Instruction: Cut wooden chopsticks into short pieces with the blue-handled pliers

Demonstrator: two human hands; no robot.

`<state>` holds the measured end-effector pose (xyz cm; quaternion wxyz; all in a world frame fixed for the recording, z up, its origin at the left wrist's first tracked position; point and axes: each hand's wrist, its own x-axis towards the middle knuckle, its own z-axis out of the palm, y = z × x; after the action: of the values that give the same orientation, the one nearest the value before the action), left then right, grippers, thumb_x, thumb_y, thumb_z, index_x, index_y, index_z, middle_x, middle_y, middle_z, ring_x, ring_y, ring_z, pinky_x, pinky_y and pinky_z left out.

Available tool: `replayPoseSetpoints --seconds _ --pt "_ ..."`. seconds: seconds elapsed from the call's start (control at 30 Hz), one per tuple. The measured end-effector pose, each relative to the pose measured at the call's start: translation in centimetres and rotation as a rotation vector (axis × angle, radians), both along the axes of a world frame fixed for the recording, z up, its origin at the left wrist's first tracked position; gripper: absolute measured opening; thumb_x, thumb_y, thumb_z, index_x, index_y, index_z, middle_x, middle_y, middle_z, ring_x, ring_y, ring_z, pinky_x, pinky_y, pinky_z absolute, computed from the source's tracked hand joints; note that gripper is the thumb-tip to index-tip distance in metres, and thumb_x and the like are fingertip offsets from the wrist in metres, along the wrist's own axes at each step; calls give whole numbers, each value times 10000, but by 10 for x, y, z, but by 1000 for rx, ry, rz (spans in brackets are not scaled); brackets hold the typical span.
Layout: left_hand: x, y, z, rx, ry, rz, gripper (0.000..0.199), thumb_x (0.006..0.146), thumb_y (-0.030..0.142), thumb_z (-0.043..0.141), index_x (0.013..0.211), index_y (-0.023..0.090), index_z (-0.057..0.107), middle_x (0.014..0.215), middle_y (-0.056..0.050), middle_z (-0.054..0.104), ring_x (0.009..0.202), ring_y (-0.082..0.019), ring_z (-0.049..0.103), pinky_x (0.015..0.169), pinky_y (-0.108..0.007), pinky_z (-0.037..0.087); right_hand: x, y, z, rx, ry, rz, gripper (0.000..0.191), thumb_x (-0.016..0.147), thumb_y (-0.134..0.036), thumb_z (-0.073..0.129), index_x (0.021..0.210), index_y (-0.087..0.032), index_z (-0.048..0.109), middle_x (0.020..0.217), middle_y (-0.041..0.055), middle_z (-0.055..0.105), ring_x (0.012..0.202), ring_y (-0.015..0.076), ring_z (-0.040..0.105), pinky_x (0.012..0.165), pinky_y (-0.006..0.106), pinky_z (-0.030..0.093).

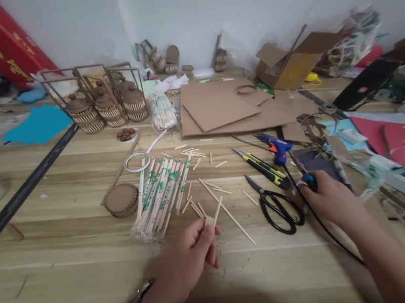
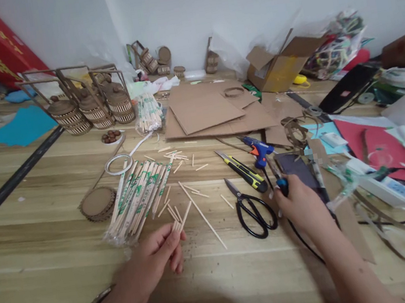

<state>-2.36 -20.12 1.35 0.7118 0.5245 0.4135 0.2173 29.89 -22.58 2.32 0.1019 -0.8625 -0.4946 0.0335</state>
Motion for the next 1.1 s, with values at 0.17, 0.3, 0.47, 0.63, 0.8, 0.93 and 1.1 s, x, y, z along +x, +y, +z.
replayPoseSetpoints --seconds 0.17,0.3,0.47,0.63,0.8,0.93,1.1 --pt "-1 -1 8 73 130 -150 438 943 585 351 880 191 532 536 54 485 534 -139 501 588 -252 392 -60 -8 19 99 122 319 290 894 -361 450 1133 -208 507 1161 161 676 1034 306 656 856 397 493" --pt "-2 -4 17 213 298 -263 350 973 462 362 790 211 524 580 27 536 571 -152 524 591 -256 357 -109 -16 27 157 264 784 190 935 -222 453 1115 -213 512 1246 159 630 1180 286 571 952 413 459" --pt "-3 -9 13 460 431 -240 304 979 373 382 926 211 634 789 -64 685 767 -235 629 685 -306 395 -132 -18 21 22 211 837 98 919 -174 472 996 -195 530 919 114 680 861 279 641 726 372 494" --pt "0 -11 15 605 620 -299 331 985 303 368 1055 205 676 1045 -123 723 982 -306 653 856 -388 439 -139 -20 6 107 65 758 47 918 -230 527 940 -189 525 827 86 667 760 276 650 652 353 477" --pt "6 -12 27 653 902 -396 379 998 273 320 1158 212 659 989 -122 744 900 -314 695 775 -408 499 -146 -22 -8 190 4 711 88 883 -225 593 909 -195 515 809 74 660 737 285 651 638 364 483" --pt "8 -11 30 665 968 -420 403 1007 276 295 1169 208 658 959 -136 749 872 -340 709 729 -430 519 -149 -22 -12 205 -26 704 101 873 -215 604 910 -195 512 804 73 662 724 284 651 635 370 485" --pt "6 -9 30 665 972 -437 428 1011 269 260 1133 177 659 960 -159 745 867 -364 712 717 -465 527 -155 -22 -15 235 -102 684 111 846 -181 606 887 -204 504 794 74 666 719 286 652 632 371 482"
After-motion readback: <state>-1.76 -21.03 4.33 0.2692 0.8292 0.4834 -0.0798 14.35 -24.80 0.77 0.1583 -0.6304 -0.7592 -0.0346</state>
